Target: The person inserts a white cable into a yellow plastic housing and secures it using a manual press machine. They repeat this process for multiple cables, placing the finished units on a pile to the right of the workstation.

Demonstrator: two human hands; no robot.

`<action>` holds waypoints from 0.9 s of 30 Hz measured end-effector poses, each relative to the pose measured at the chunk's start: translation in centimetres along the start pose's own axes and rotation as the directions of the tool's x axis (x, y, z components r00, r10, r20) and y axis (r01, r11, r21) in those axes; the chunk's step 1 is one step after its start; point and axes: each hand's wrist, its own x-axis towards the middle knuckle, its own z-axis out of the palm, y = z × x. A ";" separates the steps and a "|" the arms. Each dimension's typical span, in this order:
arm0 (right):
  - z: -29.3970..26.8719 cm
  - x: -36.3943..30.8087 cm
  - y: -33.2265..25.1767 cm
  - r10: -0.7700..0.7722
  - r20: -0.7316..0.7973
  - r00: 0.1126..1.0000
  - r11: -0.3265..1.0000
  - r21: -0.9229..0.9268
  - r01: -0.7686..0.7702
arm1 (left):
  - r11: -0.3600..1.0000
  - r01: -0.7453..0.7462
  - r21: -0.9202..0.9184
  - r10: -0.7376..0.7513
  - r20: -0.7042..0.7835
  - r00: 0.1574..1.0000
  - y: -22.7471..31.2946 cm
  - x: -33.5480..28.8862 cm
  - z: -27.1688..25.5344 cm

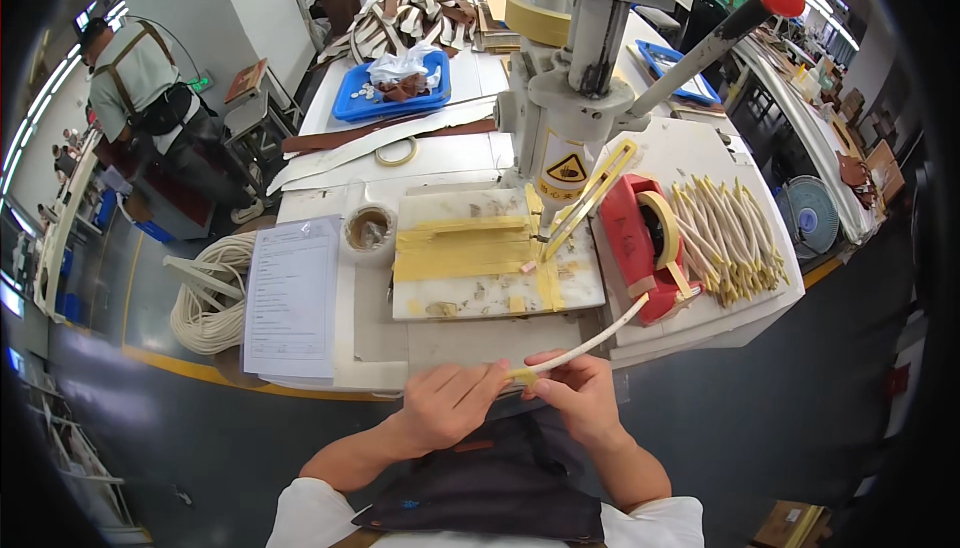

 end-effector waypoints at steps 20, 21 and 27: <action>-1.1 1.6 -0.7 -0.091 0.264 0.960 0.924 -0.337 0.180 | -0.547 0.780 -0.303 -0.110 0.950 0.292 -1.2 -1.9 0.0; -1.5 2.1 -0.5 -0.140 0.320 0.937 0.895 -0.365 0.258 | -0.621 0.736 -0.270 -0.046 0.950 0.310 -1.3 -2.0 0.2; -0.9 2.9 0.4 -0.201 0.292 0.935 0.828 -0.459 0.321 | -0.695 0.663 -0.277 -0.060 0.942 0.330 -0.4 -1.1 0.2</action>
